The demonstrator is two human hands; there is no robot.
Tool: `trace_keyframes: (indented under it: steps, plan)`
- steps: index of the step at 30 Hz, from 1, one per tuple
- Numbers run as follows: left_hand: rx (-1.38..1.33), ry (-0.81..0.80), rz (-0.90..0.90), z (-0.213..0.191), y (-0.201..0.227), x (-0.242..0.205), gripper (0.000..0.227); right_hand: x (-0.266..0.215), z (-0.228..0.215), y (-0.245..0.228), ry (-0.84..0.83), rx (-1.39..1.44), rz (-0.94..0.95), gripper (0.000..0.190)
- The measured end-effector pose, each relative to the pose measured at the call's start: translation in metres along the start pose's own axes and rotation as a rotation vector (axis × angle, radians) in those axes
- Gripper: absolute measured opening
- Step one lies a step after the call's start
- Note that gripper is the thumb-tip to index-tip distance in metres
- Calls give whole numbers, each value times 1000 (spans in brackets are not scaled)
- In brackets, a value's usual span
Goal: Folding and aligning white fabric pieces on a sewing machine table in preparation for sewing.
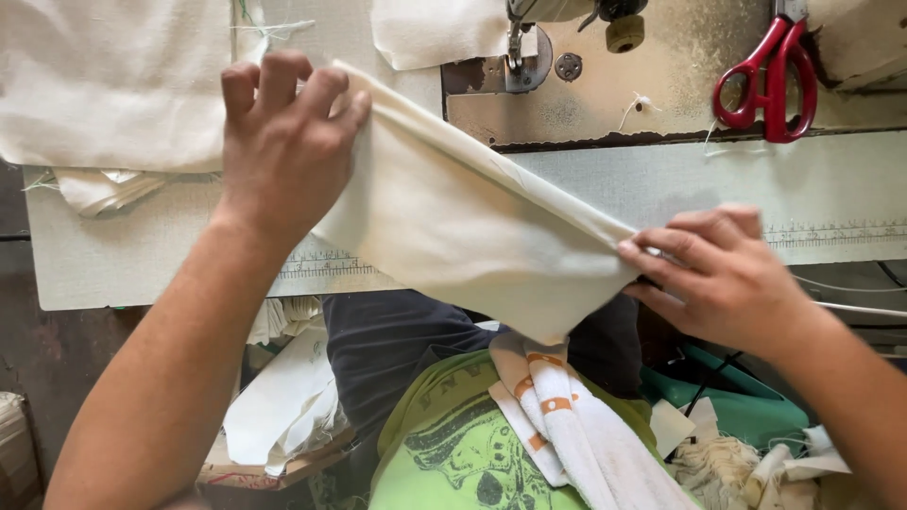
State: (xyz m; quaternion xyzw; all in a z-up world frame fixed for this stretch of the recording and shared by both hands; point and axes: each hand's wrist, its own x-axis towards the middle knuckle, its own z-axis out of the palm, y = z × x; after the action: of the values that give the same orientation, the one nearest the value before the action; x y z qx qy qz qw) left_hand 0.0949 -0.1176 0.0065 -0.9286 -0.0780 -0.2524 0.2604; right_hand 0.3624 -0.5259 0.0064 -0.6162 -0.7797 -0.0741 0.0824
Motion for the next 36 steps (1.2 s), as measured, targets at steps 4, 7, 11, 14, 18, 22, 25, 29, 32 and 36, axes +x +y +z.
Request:
trace_keyframes:
  steps: [4, 7, 11, 14, 18, 22, 25, 29, 32, 36]
  plan:
    - [-129, -310, -161, -4, 39, 21, 27, 10, 20, -60, 237, 0, 26, 23]
    - [-330, -65, -175, -10, 100, 26, 13, 14, 53, -110, 136, 251, -41, 16]
    - [-596, -48, -112, -25, 141, 43, 47, 34, 54, -104, 10, 581, 193, 15]
    - [-655, -127, -88, -28, 139, 51, 59, 66, 24, -65, 225, 481, 287, 13]
    - [-624, -251, -25, -30, 129, 61, 75, 121, 15, 8, 223, 52, 249, 41]
    - [-624, -304, -22, -23, 118, 61, 78, 138, 23, 22, 130, 222, 249, 47]
    - [-607, -315, -14, -19, 109, 61, 80, 145, 25, 28, 129, 116, 212, 47]
    - [-630, -282, -15, -9, 100, 67, 81, 154, 24, 36, 130, 120, 223, 51]
    - [-630, -260, -19, -1, 97, 71, 82, 157, 24, 43, 124, 126, 232, 52]
    - [-572, -173, -16, 6, 93, 73, 76, 163, 23, 46, 92, 164, 248, 50]
